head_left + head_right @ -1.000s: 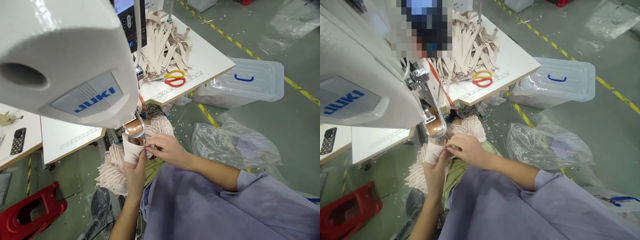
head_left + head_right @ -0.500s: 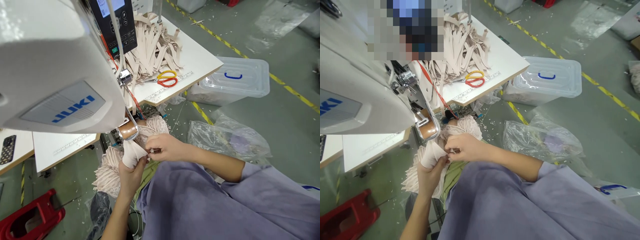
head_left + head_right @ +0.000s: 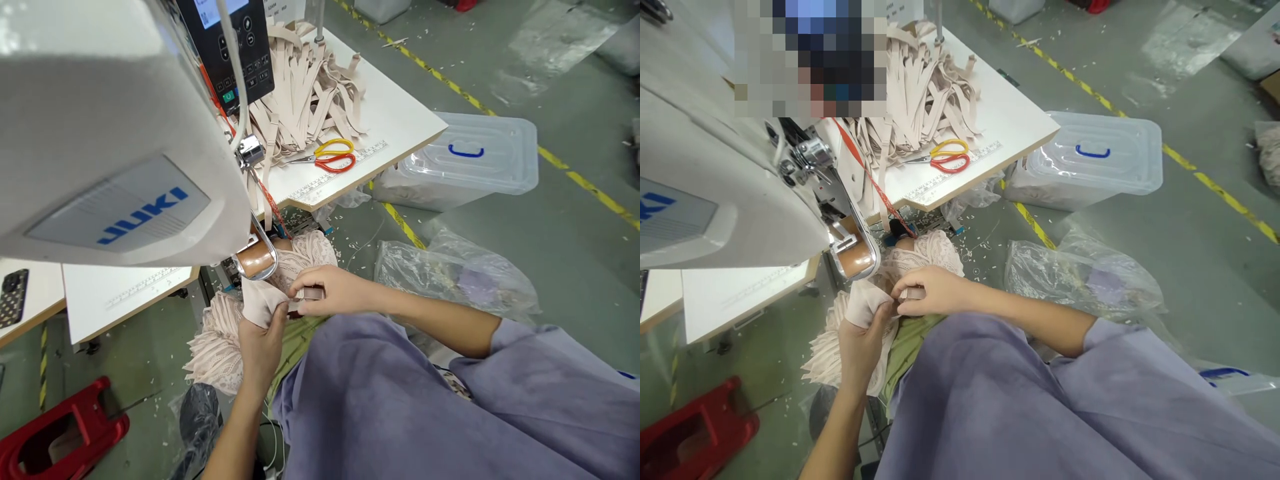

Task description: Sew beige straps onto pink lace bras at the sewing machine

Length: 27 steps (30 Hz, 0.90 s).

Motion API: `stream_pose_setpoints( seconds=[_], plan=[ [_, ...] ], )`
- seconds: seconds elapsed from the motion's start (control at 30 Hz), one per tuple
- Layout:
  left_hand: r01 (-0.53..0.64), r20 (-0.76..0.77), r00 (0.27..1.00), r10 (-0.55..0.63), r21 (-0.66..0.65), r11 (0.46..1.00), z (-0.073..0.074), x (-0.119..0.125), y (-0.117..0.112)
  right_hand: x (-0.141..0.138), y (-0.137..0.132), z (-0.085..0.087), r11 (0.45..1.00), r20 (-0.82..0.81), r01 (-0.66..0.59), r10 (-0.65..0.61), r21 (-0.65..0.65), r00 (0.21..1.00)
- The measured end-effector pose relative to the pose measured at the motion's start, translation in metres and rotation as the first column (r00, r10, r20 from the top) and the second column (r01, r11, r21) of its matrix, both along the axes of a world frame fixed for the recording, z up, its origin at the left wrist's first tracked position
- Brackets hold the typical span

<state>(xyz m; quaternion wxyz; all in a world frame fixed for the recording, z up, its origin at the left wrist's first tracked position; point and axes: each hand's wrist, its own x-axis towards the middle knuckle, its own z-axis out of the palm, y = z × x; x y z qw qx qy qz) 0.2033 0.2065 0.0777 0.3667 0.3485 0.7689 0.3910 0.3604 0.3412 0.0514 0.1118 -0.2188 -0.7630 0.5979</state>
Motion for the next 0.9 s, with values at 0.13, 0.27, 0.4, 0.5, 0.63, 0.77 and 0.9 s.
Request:
stream_pose_setpoints(
  seconds=[0.13, 0.27, 0.4, 0.5, 0.63, 0.77, 0.9],
  plan=[
    [0.146, 0.038, 0.988, -0.147, 0.020, 0.989, 0.001, -0.013, 0.005, 0.008, 0.009, 0.010, 0.996, 0.028, 0.052, -0.051, -0.071, 0.998],
    [0.169, 0.130, 0.977, -0.170, 0.014, 0.985, 0.008, -0.010, 0.007, 0.011, 0.006, 0.022, 0.994, 0.082, 0.064, -0.072, 0.092, 0.994],
    [0.167, 0.083, 0.982, -0.170, 0.044, 0.985, 0.018, 0.002, 0.007, 0.010, 0.003, 0.028, 0.976, 0.157, -0.023, -0.012, 0.218, 0.987],
    [0.151, 0.049, 0.987, -0.153, 0.049, 0.987, 0.022, 0.008, 0.008, 0.008, 0.002, 0.028, 0.961, 0.176, -0.064, 0.016, 0.268, 0.984],
    [0.111, 0.047, 0.993, -0.112, 0.017, 0.994, 0.022, 0.009, 0.011, 0.006, 0.005, 0.029, 0.958, 0.161, -0.074, 0.030, 0.276, 0.987],
    [0.139, 0.130, 0.982, -0.140, 0.017, 0.990, 0.021, 0.003, 0.017, 0.003, 0.017, 0.029, 0.977, 0.197, -0.090, 0.051, 0.191, 0.979],
    [0.140, 0.199, 0.970, -0.140, 0.013, 0.990, 0.020, -0.003, 0.023, -0.001, 0.028, 0.025, 0.990, 0.160, -0.140, 0.135, 0.019, 0.978]
  ],
)
